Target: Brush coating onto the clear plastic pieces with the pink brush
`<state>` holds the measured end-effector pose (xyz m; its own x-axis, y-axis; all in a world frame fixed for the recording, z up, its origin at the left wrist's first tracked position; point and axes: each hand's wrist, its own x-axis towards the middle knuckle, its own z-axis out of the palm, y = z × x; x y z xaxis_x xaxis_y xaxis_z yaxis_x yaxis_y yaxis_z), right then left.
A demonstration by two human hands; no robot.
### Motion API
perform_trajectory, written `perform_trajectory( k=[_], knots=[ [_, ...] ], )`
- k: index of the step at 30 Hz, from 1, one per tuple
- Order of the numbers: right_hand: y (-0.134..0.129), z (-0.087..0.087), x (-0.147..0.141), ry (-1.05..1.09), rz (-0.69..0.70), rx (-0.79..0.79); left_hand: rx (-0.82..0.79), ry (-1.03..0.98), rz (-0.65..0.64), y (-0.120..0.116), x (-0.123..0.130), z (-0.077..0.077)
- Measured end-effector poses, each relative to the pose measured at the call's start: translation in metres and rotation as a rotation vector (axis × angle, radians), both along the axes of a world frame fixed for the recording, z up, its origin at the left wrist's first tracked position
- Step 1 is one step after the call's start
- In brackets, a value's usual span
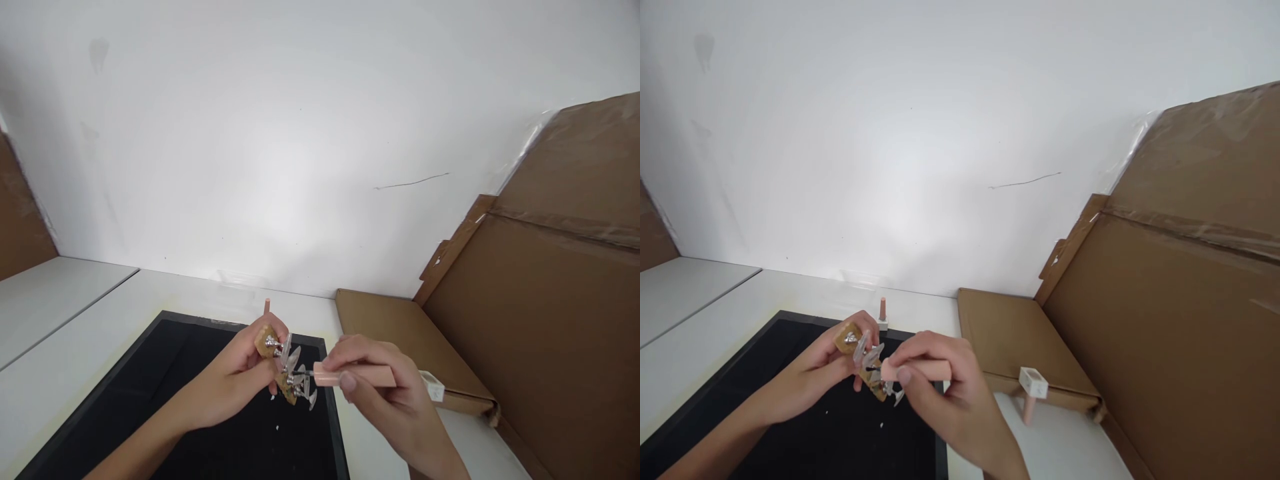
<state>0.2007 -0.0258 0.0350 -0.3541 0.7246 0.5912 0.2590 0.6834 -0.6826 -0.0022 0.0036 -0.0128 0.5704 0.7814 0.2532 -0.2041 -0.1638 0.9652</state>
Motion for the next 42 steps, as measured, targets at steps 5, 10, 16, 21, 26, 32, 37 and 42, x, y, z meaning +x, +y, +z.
perform_trajectory(
  k=[5,10,16,21,26,32,37,42],
  knots=[
    [0.005,-0.003,0.001,-0.023,-0.125,-0.049,-0.059,-0.089,-0.069,-0.002,0.003,0.002],
    [0.006,-0.002,0.001,0.002,-0.166,-0.061,-0.107,-0.135,-0.056,0.003,0.005,-0.003],
    [0.002,-0.005,-0.007,0.011,-0.027,-0.056,-0.225,-0.122,-0.012,0.007,0.006,-0.005],
    [0.013,-0.007,-0.003,0.008,-0.184,-0.100,-0.254,-0.128,-0.001,0.004,0.006,-0.010],
    [0.012,-0.007,-0.001,0.031,-0.212,-0.094,-0.262,-0.109,0.013,0.006,0.005,-0.012],
    [0.005,-0.007,-0.004,0.012,-0.081,-0.082,-0.257,-0.114,-0.011,0.006,0.008,-0.007],
    [0.014,-0.008,0.001,-0.023,-0.241,-0.113,-0.238,-0.111,-0.013,0.003,0.008,-0.008],
    [0.008,-0.005,0.000,0.009,-0.178,-0.093,-0.241,-0.106,-0.005,0.006,0.006,-0.006]
  ],
)
